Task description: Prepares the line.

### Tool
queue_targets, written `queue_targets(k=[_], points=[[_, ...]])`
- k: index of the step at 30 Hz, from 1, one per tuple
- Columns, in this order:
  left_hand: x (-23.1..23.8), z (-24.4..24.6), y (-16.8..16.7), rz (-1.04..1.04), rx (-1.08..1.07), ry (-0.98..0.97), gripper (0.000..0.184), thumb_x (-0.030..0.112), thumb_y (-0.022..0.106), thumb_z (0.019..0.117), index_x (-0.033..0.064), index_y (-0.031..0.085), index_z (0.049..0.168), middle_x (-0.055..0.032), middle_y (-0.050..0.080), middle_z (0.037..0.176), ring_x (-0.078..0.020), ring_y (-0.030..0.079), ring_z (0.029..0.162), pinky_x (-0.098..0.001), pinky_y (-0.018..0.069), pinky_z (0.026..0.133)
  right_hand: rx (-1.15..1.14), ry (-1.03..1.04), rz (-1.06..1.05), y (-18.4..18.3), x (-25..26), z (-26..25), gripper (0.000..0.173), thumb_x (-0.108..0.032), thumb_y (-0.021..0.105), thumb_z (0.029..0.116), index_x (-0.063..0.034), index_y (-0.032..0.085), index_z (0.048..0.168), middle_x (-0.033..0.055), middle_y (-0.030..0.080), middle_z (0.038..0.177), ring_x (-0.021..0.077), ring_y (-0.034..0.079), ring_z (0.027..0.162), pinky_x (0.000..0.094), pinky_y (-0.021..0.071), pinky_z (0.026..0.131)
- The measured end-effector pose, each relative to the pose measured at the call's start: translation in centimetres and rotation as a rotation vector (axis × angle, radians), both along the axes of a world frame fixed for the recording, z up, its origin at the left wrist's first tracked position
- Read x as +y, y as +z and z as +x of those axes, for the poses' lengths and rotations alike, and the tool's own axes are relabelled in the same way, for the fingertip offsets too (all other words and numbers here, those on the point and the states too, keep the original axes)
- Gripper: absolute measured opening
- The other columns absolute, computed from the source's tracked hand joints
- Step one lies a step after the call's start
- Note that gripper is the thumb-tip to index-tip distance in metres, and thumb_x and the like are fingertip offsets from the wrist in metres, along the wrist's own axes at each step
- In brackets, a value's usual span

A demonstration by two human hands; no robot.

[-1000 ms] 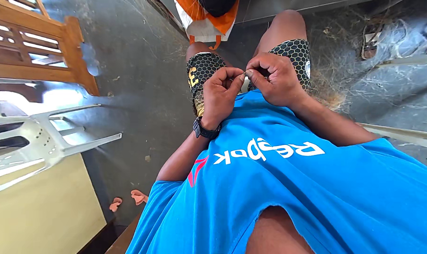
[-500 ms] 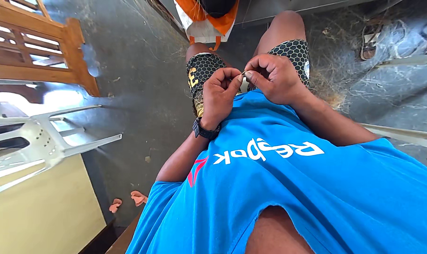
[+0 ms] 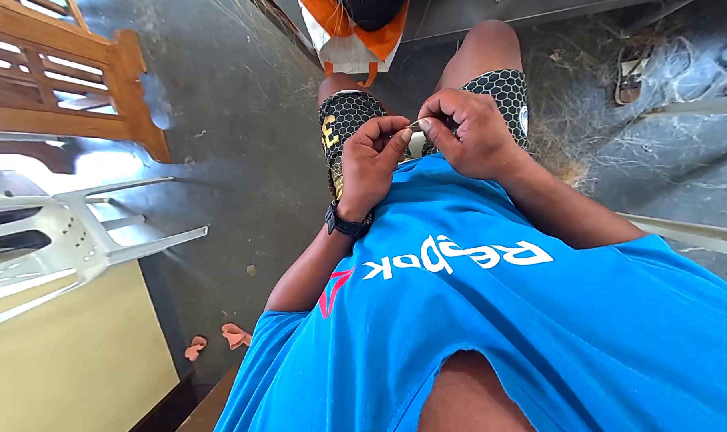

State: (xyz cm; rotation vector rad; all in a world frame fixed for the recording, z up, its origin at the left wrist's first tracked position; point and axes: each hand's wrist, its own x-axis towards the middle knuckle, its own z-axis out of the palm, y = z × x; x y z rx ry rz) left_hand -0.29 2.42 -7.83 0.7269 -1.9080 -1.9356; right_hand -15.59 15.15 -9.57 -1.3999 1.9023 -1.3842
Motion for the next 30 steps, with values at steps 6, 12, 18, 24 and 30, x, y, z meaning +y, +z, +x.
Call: queue_targets(k=[6,12,18,24,30], points=[[-0.02,0.13,-0.18,0.011,0.040,0.006,0.009,0.000,0.066,0.0968,-0.0026,0.067,0.105,-0.0068,0.070,0.087,-0.0080,0.060,0.063,-0.0220,0.0506,0.055,0.007,-0.014,-0.008,-0.16,0.08,0.18,0.018,-0.015,0.054,0.1025,-0.0031,0.068,0.103,0.0058,0.065,0.088,0.0083,0.061,0.077,0.0236,0.0518,0.070],[0.04,-0.02,-0.33,0.011,0.051,-0.008,0.009,-0.001,0.067,0.0956,-0.0024,0.067,0.105,-0.0055,0.068,0.084,-0.0072,0.058,0.061,-0.0216,0.0491,0.054,0.009,-0.013,-0.041,-0.31,0.02,0.31,0.018,-0.013,0.054,0.1019,-0.0021,0.068,0.102,0.0064,0.065,0.088,0.0079,0.061,0.078,0.0223,0.0521,0.070],[0.14,-0.03,-0.25,0.015,0.032,-0.004,0.008,-0.001,0.067,0.0960,-0.0023,0.067,0.104,-0.0046,0.068,0.081,-0.0071,0.057,0.061,-0.0215,0.0490,0.054,-0.009,-0.016,-0.035,-0.29,0.00,0.51,0.018,-0.013,0.054,0.1014,-0.0023,0.069,0.101,0.0059,0.066,0.087,0.0070,0.061,0.076,0.0221,0.0518,0.069],[0.18,-0.05,-0.26,-0.008,0.023,0.001,0.007,0.001,0.067,0.0964,-0.0016,0.068,0.103,-0.0039,0.068,0.082,-0.0064,0.057,0.061,-0.0210,0.0484,0.055,-0.232,0.004,-0.044,-0.23,-0.11,0.78,0.014,-0.011,0.059,0.1026,-0.0011,0.066,0.109,0.0045,0.068,0.092,0.0060,0.067,0.078,0.0222,0.0593,0.072],[0.26,-0.11,-0.17,-0.023,0.000,-0.002,0.008,0.000,0.068,0.0957,-0.0016,0.068,0.103,-0.0036,0.068,0.083,-0.0058,0.057,0.063,-0.0206,0.0489,0.056,-0.261,-0.011,-0.105,-0.28,-0.12,0.86,0.019,-0.007,0.065,0.0988,0.0006,0.063,0.116,0.0048,0.069,0.094,0.0082,0.068,0.080,0.0244,0.0609,0.072]])
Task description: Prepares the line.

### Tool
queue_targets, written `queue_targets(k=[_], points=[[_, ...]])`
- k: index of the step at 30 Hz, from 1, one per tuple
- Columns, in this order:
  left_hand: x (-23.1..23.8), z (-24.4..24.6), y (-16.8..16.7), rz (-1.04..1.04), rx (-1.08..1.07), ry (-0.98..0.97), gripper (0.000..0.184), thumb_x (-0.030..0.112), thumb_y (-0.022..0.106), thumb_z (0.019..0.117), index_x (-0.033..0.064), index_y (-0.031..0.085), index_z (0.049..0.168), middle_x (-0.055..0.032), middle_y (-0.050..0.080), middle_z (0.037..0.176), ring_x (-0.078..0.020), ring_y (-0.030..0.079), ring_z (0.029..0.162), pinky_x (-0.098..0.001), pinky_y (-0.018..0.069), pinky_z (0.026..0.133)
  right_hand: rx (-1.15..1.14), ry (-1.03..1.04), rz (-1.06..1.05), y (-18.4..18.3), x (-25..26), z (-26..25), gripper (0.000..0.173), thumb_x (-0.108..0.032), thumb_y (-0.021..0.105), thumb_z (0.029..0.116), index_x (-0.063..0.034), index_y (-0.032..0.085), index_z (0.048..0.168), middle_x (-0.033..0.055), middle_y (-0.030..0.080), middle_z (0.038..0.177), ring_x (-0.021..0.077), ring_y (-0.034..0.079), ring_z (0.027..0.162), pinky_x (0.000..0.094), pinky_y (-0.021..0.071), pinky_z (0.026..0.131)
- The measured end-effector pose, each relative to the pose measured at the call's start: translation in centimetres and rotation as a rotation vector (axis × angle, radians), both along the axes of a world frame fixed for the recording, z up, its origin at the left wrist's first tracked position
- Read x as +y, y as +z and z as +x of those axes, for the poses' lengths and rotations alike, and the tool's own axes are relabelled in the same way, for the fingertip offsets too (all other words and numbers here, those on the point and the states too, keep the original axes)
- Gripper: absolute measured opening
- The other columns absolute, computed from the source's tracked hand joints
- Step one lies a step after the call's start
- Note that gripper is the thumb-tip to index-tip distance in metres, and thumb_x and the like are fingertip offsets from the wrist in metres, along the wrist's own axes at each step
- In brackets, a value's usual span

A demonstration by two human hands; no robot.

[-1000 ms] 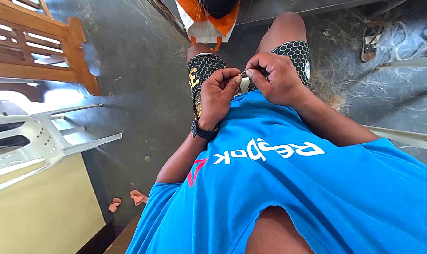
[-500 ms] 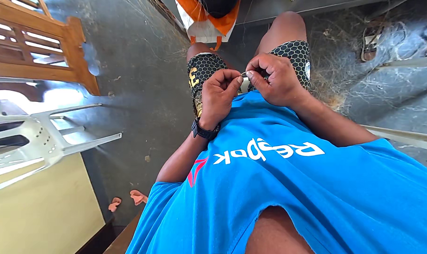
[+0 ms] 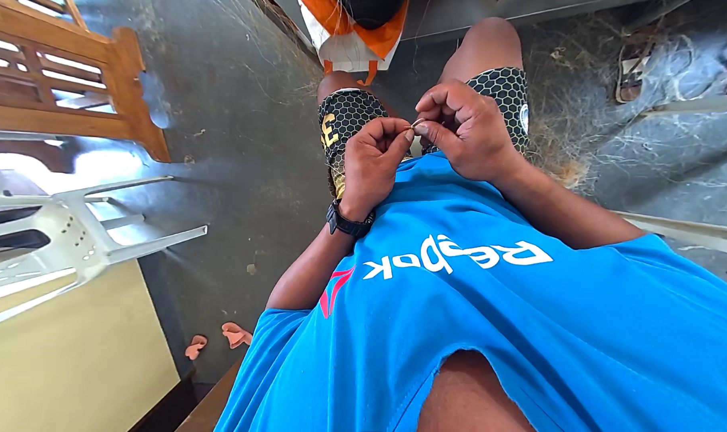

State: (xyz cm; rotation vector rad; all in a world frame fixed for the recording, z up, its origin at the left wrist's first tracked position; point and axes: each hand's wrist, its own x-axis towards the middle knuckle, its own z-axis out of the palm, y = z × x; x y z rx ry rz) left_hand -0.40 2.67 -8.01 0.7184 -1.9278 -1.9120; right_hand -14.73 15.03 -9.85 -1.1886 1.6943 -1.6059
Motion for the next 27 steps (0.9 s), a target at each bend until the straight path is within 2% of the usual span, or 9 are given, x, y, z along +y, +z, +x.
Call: queue_targets(k=[3,7,13,16,18,21,23,25,27], points=[[0.03,0.01,-0.06,0.001,-0.005,0.006,0.010,0.000,0.068,0.0949,-0.0022,0.069,0.105,-0.0045,0.069,0.083,-0.0066,0.058,0.062,-0.0214,0.0492,0.055,0.032,-0.011,0.015,0.13,0.10,-0.10,0.020,-0.007,0.067,0.0972,0.0000,0.063,0.115,0.0039,0.071,0.094,0.0065,0.069,0.080,0.0230,0.0603,0.074],[-0.11,0.05,0.05,0.007,-0.007,-0.006,0.022,0.000,0.069,0.0952,-0.0034,0.066,0.117,-0.0072,0.071,0.092,-0.0095,0.063,0.068,-0.0230,0.0540,0.058,0.056,-0.019,0.022,0.12,0.16,-0.31,0.019,-0.008,0.068,0.0969,-0.0004,0.064,0.114,0.0037,0.071,0.093,0.0053,0.068,0.081,0.0216,0.0589,0.073],[-0.03,0.13,0.00,-0.005,0.018,-0.007,0.012,0.000,0.069,0.0953,-0.0033,0.069,0.107,-0.0066,0.071,0.088,-0.0090,0.063,0.066,-0.0232,0.0545,0.058,0.158,-0.007,0.021,0.25,0.45,-0.49,0.018,-0.012,0.066,0.0992,-0.0004,0.069,0.112,0.0054,0.072,0.096,0.0051,0.068,0.083,0.0209,0.0585,0.076],[0.01,0.14,-0.04,-0.006,0.025,-0.015,0.012,-0.001,0.069,0.0949,-0.0038,0.069,0.106,-0.0072,0.071,0.086,-0.0101,0.064,0.065,-0.0239,0.0548,0.057,0.341,-0.015,0.052,0.45,0.56,-0.57,0.017,-0.015,0.061,0.1019,-0.0050,0.075,0.104,0.0077,0.072,0.100,0.0117,0.069,0.088,0.0287,0.0582,0.079],[0.02,0.09,-0.02,-0.012,0.034,-0.024,0.011,-0.001,0.069,0.0946,-0.0036,0.068,0.105,-0.0072,0.070,0.085,-0.0107,0.063,0.064,-0.0246,0.0548,0.057,0.413,-0.012,0.075,0.59,0.53,-0.54,0.018,-0.015,0.058,0.1021,-0.0058,0.073,0.101,0.0087,0.071,0.101,0.0158,0.068,0.088,0.0336,0.0577,0.076],[-0.03,0.04,0.01,-0.022,0.072,-0.033,0.009,-0.002,0.068,0.0950,-0.0032,0.066,0.103,-0.0069,0.069,0.085,-0.0097,0.062,0.063,-0.0237,0.0535,0.056,0.413,-0.007,0.083,0.45,0.47,-0.42,0.018,-0.014,0.056,0.1022,-0.0045,0.070,0.101,0.0092,0.069,0.100,0.0165,0.067,0.086,0.0339,0.0566,0.073],[-0.08,0.11,0.00,-0.048,0.086,-0.031,0.007,-0.001,0.066,0.0957,-0.0023,0.067,0.103,-0.0064,0.070,0.086,-0.0090,0.063,0.067,-0.0237,0.0534,0.060,0.383,-0.005,0.080,0.33,0.41,-0.28,0.017,-0.013,0.055,0.1013,-0.0038,0.069,0.101,0.0093,0.068,0.098,0.0159,0.066,0.086,0.0326,0.0556,0.074],[-0.08,0.17,0.00,-0.064,0.089,-0.031,0.006,-0.001,0.065,0.0965,-0.0014,0.066,0.102,-0.0049,0.069,0.085,-0.0102,0.065,0.073,-0.0270,0.0577,0.069,0.361,-0.006,0.083,0.23,0.40,-0.05,0.016,-0.013,0.055,0.1006,-0.0036,0.068,0.101,0.0091,0.068,0.096,0.0157,0.066,0.085,0.0324,0.0555,0.074],[-0.06,0.11,-0.04,-0.069,0.098,-0.035,0.005,-0.001,0.063,0.0970,-0.0008,0.064,0.102,-0.0036,0.066,0.083,-0.0101,0.064,0.072,-0.0275,0.0571,0.069,0.342,-0.005,0.085,0.15,0.38,0.19,0.016,-0.012,0.055,0.1004,-0.0034,0.068,0.100,0.0090,0.067,0.095,0.0154,0.065,0.085,0.0319,0.0552,0.074]])
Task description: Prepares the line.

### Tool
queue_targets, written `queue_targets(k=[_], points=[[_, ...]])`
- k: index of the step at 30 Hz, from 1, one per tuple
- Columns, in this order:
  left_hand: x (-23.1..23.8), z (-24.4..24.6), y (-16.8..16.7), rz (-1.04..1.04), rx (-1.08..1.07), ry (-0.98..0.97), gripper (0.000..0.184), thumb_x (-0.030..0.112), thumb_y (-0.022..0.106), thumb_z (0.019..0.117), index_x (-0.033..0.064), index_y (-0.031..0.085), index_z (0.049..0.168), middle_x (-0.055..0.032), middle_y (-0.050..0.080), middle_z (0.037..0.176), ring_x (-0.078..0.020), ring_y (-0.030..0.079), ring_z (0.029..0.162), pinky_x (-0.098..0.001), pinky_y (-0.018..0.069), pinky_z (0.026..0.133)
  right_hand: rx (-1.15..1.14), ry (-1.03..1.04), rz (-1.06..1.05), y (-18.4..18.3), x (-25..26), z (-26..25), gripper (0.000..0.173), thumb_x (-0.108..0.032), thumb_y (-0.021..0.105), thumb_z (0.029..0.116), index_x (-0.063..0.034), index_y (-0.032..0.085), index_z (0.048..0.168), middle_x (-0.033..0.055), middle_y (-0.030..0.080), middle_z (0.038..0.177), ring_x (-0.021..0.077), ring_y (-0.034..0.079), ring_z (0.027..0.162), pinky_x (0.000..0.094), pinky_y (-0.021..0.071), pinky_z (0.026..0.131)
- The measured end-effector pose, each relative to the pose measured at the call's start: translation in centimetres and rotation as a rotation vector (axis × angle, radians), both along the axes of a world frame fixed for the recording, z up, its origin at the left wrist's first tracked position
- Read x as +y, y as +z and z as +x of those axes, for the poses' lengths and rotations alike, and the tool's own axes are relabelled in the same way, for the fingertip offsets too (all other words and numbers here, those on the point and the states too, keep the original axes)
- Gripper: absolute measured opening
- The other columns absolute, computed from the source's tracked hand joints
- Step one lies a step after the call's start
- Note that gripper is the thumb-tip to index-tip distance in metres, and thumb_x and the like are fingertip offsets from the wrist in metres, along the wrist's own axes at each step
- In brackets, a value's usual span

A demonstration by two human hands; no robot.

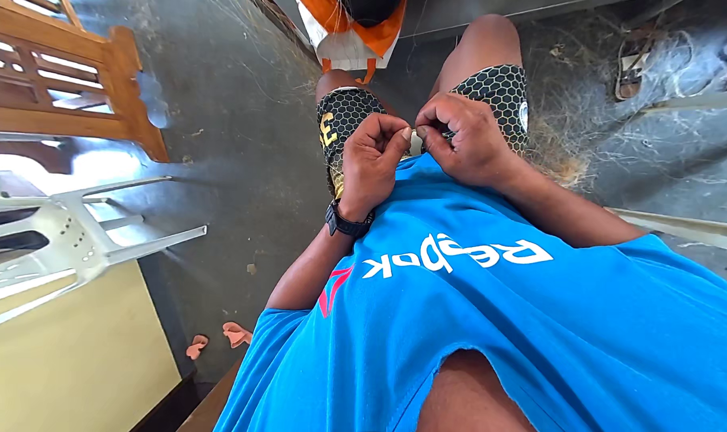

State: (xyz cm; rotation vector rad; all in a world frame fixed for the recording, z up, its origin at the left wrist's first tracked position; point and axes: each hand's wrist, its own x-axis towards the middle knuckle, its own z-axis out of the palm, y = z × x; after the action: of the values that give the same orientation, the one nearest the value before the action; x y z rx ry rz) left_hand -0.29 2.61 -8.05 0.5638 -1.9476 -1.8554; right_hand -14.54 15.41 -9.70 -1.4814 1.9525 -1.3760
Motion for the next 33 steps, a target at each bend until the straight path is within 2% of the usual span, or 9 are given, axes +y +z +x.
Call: queue_targets(k=[5,9,12,17,20,24,26,29,33], points=[[0.1,0.0,0.1,0.019,0.038,-0.035,0.005,-0.003,0.061,0.0974,-0.0003,0.062,0.101,-0.0025,0.065,0.082,-0.0079,0.062,0.072,-0.0245,0.0550,0.067,-0.051,-0.048,-0.038,-0.1,0.0,0.7,0.015,-0.011,0.054,0.0998,-0.0016,0.066,0.099,0.0091,0.065,0.092,0.0127,0.063,0.083,0.0263,0.0534,0.074],[0.3,0.0,0.1,0.035,0.093,-0.041,0.007,-0.005,0.060,0.0965,-0.0004,0.061,0.102,-0.0019,0.064,0.082,-0.0064,0.060,0.070,-0.0222,0.0525,0.064,-0.291,-0.079,-0.011,0.4,-0.1,1.3,0.012,-0.009,0.055,0.0986,-0.0013,0.064,0.101,0.0046,0.063,0.085,0.0064,0.061,0.072,0.0212,0.0535,0.065],[0.3,0.0,0.0,0.028,0.122,-0.043,0.008,-0.006,0.061,0.0957,-0.0012,0.062,0.102,-0.0026,0.065,0.084,-0.0065,0.061,0.071,-0.0227,0.0538,0.064,-0.511,-0.086,-0.009,0.6,-0.2,1.7,0.008,-0.007,0.054,0.1000,-0.0032,0.060,0.101,0.0026,0.064,0.081,0.0084,0.065,0.067,0.0253,0.0588,0.062],[0.2,0.1,-0.4,0.034,0.145,-0.011,0.008,-0.006,0.061,0.0961,-0.0004,0.062,0.102,-0.0020,0.066,0.083,-0.0062,0.061,0.070,-0.0226,0.0535,0.063,-0.690,-0.025,0.001,0.8,-0.3,1.4,0.009,-0.007,0.052,0.1033,-0.0028,0.060,0.103,0.0032,0.067,0.081,0.0115,0.067,0.066,0.0284,0.0613,0.064],[-0.1,0.4,-0.3,0.029,0.108,0.005,0.008,-0.005,0.061,0.0968,0.0002,0.061,0.102,-0.0017,0.065,0.082,-0.0062,0.060,0.068,-0.0221,0.0524,0.061,-0.583,0.025,-0.005,0.5,-0.1,0.4,0.017,-0.010,0.051,0.1050,-0.0019,0.064,0.111,0.0035,0.071,0.092,0.0094,0.069,0.074,0.0264,0.0614,0.070],[0.0,0.6,-0.3,0.023,0.069,-0.006,0.007,-0.004,0.060,0.0980,0.0000,0.060,0.103,-0.0018,0.065,0.082,-0.0057,0.060,0.068,-0.0218,0.0519,0.061,-0.202,0.032,-0.060,0.4,0.2,-0.6,0.023,-0.011,0.052,0.1025,-0.0006,0.070,0.114,0.0079,0.071,0.106,0.0093,0.067,0.088,0.0248,0.0589,0.076],[0.1,0.5,-0.2,0.024,0.064,-0.010,0.007,-0.005,0.059,0.0979,0.0001,0.060,0.104,-0.0016,0.065,0.082,-0.0057,0.060,0.068,-0.0215,0.0521,0.062,0.014,0.041,-0.050,0.6,0.3,-0.9,0.021,-0.012,0.056,0.1016,-0.0023,0.072,0.111,0.0109,0.072,0.110,0.0157,0.069,0.096,0.0318,0.0593,0.083],[0.2,0.4,-0.1,0.019,0.045,-0.013,0.006,-0.004,0.060,0.0975,0.0006,0.061,0.102,-0.0007,0.064,0.081,-0.0050,0.058,0.067,-0.0205,0.0503,0.060,0.258,0.028,-0.037,1.1,0.3,-0.7,0.019,-0.012,0.057,0.1018,-0.0041,0.074,0.103,0.0133,0.073,0.108,0.0259,0.071,0.102,0.0410,0.0591,0.083],[0.2,0.4,0.0,0.011,0.000,-0.018,0.006,-0.003,0.062,0.0969,-0.0001,0.062,0.102,-0.0012,0.063,0.080,-0.0056,0.058,0.066,-0.0208,0.0508,0.060,0.429,0.042,-0.013,0.8,0.3,-0.7,0.021,-0.015,0.053,0.1034,-0.0050,0.072,0.102,0.0132,0.073,0.104,0.0298,0.071,0.099,0.0433,0.0583,0.077]])
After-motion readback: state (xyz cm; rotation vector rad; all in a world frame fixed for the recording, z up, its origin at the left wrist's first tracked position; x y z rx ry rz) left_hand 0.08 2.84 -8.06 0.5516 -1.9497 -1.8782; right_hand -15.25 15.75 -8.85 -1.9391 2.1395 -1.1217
